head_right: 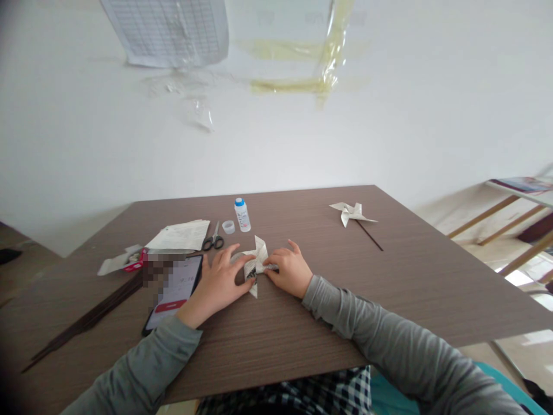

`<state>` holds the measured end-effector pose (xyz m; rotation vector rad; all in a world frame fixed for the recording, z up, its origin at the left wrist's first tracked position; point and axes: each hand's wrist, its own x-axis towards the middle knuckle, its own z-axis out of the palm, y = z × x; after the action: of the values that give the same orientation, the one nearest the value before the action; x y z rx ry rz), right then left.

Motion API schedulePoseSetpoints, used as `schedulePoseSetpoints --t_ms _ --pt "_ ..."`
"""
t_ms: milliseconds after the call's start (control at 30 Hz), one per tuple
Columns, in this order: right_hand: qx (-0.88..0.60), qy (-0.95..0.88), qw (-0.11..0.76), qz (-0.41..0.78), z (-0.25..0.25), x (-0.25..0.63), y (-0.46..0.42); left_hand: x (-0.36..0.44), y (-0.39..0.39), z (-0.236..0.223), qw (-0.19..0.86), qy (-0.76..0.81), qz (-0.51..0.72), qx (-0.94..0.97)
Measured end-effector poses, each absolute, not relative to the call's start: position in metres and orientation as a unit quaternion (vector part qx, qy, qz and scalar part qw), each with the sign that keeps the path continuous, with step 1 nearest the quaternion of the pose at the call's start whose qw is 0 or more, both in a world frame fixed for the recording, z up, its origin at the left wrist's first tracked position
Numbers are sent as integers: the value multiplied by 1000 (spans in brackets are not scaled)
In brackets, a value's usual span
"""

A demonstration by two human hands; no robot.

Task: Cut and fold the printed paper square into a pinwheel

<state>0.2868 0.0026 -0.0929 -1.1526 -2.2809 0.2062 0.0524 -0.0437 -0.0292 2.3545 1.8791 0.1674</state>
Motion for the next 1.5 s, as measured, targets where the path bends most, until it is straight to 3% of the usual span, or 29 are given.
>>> schedulePoseSetpoints --t_ms 1500 --pt "-439 -853 267 94 -92 286 3 52 -43 -32 54 610 67 788"
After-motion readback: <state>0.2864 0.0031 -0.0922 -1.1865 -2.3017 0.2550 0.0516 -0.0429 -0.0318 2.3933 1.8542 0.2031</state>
